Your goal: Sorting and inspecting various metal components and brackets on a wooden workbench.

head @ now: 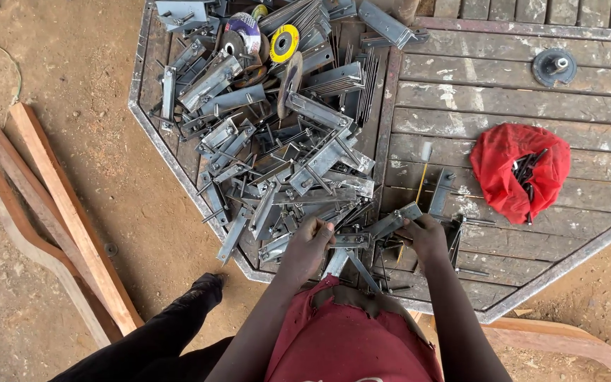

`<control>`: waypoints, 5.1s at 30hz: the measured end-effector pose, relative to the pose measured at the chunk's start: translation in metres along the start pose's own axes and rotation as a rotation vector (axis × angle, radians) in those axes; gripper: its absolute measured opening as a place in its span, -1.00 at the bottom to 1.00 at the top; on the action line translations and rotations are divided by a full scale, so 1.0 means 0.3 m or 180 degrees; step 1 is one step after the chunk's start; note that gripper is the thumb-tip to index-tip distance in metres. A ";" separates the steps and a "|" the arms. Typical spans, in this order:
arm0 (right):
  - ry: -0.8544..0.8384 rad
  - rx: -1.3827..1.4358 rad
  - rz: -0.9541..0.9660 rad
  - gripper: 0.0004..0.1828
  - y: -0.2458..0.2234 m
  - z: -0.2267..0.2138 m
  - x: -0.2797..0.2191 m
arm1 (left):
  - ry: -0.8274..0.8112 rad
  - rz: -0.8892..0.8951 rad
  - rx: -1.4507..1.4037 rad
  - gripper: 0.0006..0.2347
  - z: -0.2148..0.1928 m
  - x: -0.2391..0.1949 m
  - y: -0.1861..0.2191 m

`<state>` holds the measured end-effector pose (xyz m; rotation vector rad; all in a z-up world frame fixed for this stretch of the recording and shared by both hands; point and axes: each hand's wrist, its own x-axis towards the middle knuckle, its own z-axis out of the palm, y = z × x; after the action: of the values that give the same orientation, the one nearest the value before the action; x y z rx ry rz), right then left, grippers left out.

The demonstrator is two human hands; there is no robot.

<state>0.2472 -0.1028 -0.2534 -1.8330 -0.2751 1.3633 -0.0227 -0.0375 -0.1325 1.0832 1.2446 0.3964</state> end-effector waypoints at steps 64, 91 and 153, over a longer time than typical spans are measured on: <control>-0.0221 0.2340 0.0186 -0.46 -0.507 0.007 -0.630 | -0.0839 0.0149 0.0341 -0.41 0.315 -0.170 0.339; 0.0058 -0.2970 -0.1994 -0.78 -0.555 0.217 -0.601 | 0.0193 0.0264 -0.2071 -0.87 0.208 -0.031 0.198; -0.1141 0.0741 -0.1133 -0.72 -0.422 0.251 -0.536 | 0.0570 0.0300 -0.0780 -0.86 0.164 0.051 0.040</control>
<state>0.1541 -0.0820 -0.0574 -1.2716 -0.5742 1.3948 0.0300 -0.0420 -0.1342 0.9125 1.2667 0.7121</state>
